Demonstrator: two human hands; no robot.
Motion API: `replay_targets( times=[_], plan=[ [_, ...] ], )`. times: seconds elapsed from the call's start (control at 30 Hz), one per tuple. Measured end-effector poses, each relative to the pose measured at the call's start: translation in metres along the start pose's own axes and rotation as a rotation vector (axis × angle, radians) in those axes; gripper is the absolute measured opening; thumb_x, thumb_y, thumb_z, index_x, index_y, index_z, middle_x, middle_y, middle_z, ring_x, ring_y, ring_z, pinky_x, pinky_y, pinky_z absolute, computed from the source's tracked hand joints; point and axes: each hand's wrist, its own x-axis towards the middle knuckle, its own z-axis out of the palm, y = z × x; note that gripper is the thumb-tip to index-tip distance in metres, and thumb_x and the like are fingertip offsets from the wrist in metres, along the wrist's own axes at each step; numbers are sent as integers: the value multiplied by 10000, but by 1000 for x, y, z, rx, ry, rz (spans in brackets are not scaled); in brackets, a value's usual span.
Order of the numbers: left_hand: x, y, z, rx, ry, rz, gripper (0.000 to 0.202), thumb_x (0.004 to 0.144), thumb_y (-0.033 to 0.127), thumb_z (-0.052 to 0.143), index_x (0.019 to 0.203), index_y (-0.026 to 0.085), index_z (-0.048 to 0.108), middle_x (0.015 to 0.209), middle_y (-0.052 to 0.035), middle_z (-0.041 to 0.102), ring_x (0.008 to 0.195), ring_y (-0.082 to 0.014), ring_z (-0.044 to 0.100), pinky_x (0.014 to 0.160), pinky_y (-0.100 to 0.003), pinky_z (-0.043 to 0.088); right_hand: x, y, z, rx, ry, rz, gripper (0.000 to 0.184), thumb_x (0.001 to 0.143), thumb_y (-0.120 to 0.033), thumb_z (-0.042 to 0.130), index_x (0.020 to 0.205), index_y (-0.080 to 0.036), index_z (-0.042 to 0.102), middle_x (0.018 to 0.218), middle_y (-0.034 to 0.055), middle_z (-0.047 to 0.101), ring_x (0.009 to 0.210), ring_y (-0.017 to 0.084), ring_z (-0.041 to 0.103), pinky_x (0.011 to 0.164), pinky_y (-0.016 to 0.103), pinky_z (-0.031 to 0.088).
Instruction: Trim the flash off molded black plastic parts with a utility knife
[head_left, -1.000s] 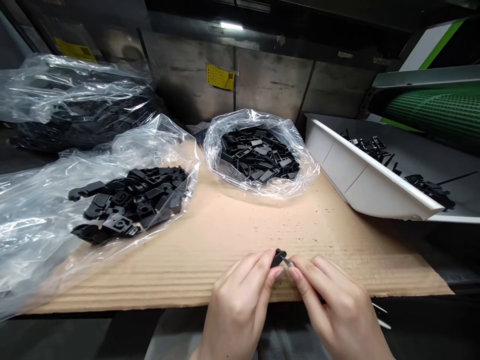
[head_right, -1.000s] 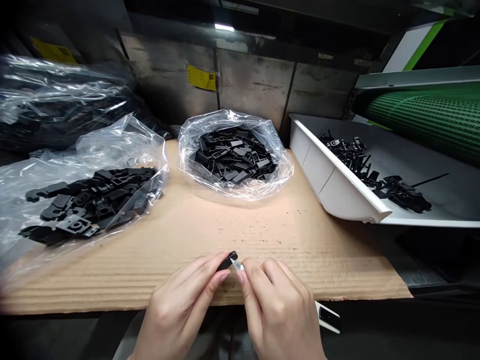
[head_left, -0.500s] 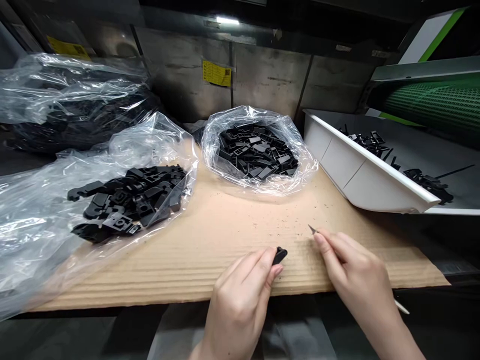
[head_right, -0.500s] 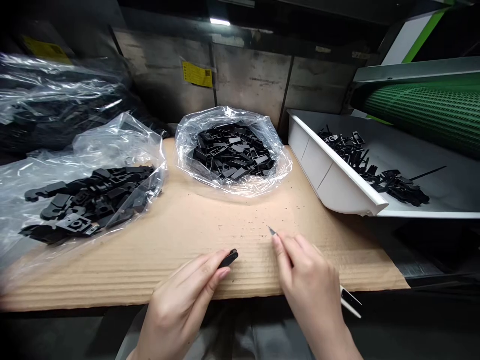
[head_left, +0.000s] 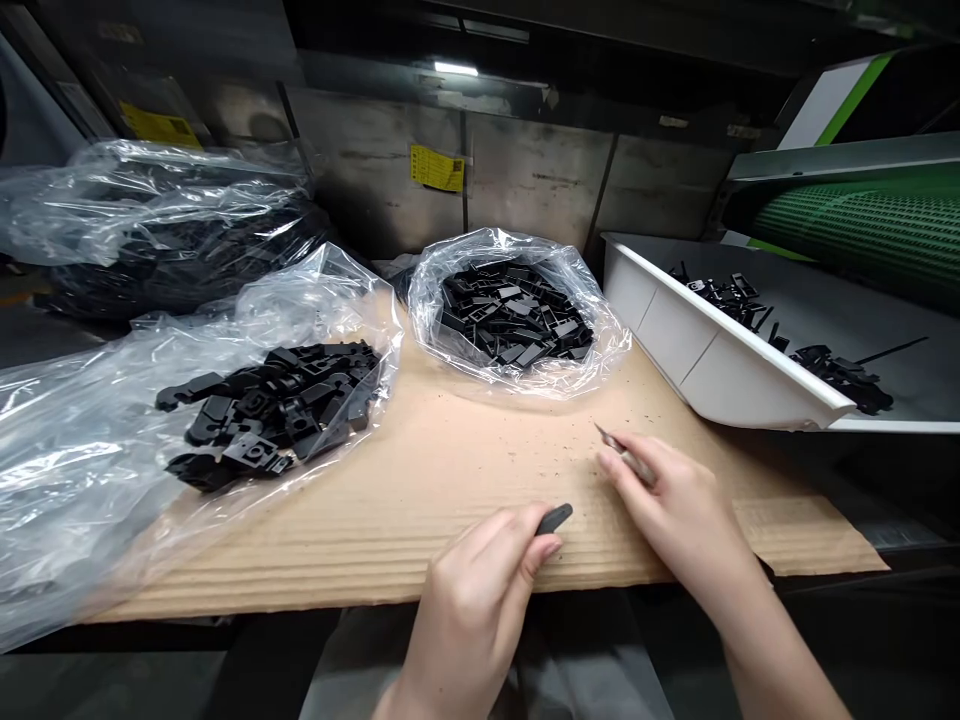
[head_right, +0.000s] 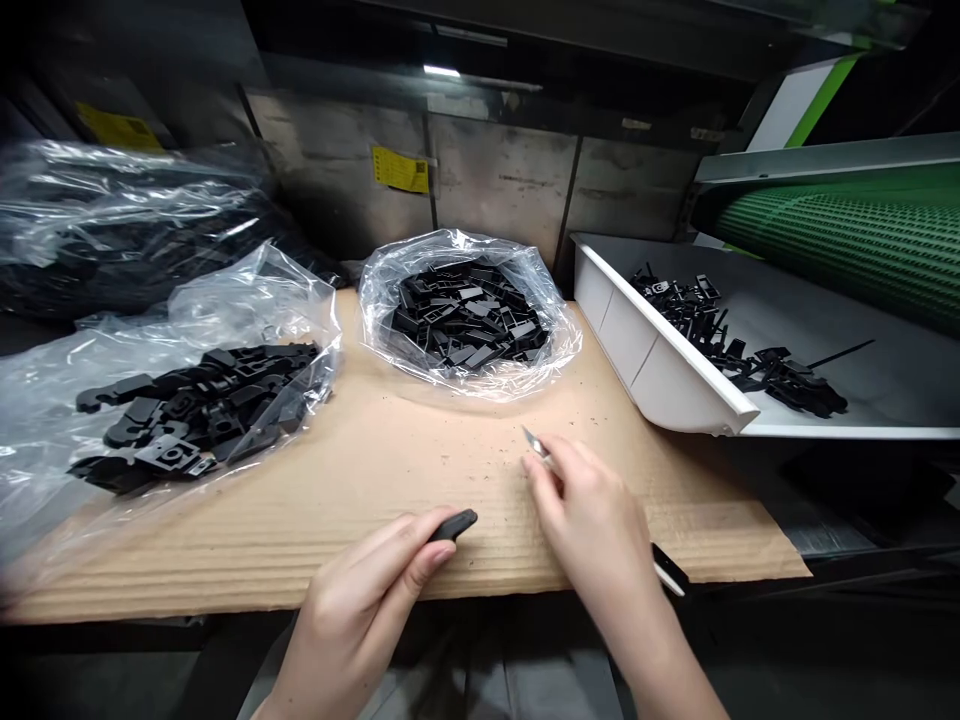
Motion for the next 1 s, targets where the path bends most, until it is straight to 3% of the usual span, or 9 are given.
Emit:
replay_targets(
  times=[0.07, 0.17, 0.23, 0.33, 0.63, 0.8, 0.9, 1.0],
  plan=[
    [0, 1, -2, -22, -27, -40, 170, 888, 136, 421, 967, 140, 571, 861, -57, 674, 786, -149, 633, 677, -188, 462, 0, 9, -4, -9, 57, -1, 266, 839, -340, 460, 966, -177, 627, 926, 88, 679, 830, 237, 645, 606, 300, 503],
    [1, 2, -2, 9, -40, -73, 176, 894, 172, 411, 918, 138, 582, 795, -53, 667, 723, -156, 630, 629, -203, 464, -11, 13, -10, 29, 51, -101, 234, 844, -319, 467, 986, -210, 619, 971, 42, 684, 878, 183, 645, 658, 232, 513],
    [2, 2, -1, 35, -37, -74, 195, 898, 184, 396, 909, 135, 585, 774, -55, 661, 698, -160, 626, 616, -214, 464, -20, 9, -14, 81, 5, -221, 203, 848, -268, 476, 996, -224, 608, 929, 14, 688, 853, 140, 645, 686, 188, 499],
    [3, 3, 1, 72, -48, -66, 216, 900, 199, 383, 895, 137, 589, 738, -52, 647, 663, -165, 616, 590, -227, 461, -30, 3, -17, 117, -74, -344, 183, 863, -203, 456, 981, -226, 593, 776, -6, 651, 718, 111, 625, 612, 181, 474],
    [3, 5, 8, 210, -184, -86, 238, 892, 202, 363, 916, 156, 595, 702, -43, 613, 624, -189, 597, 525, -256, 437, -35, 11, -12, -31, -299, -322, 255, 905, -263, 341, 836, -226, 583, 675, 5, 560, 633, 143, 556, 559, 254, 418],
    [5, 5, -1, 28, -239, -140, 244, 898, 217, 359, 882, 168, 598, 686, -25, 593, 634, -170, 574, 561, -246, 427, -32, 17, -9, -103, -176, -260, 250, 892, -291, 376, 833, -242, 614, 705, 1, 620, 631, 145, 598, 552, 251, 434],
    [7, 4, -12, -197, -260, -315, 230, 900, 220, 362, 1010, 227, 564, 865, -14, 622, 705, -142, 583, 657, -228, 437, -31, 17, -9, -67, -91, -230, 207, 878, -306, 417, 933, -243, 606, 845, 11, 676, 754, 155, 636, 622, 239, 477],
    [9, 1, -20, -424, -225, -534, 185, 894, 263, 385, 1017, 244, 522, 865, 2, 608, 679, -119, 561, 645, -203, 428, -34, 14, -9, 0, -26, -163, 171, 859, -328, 457, 889, -222, 588, 789, 7, 682, 646, 139, 635, 528, 210, 468]
  ],
)
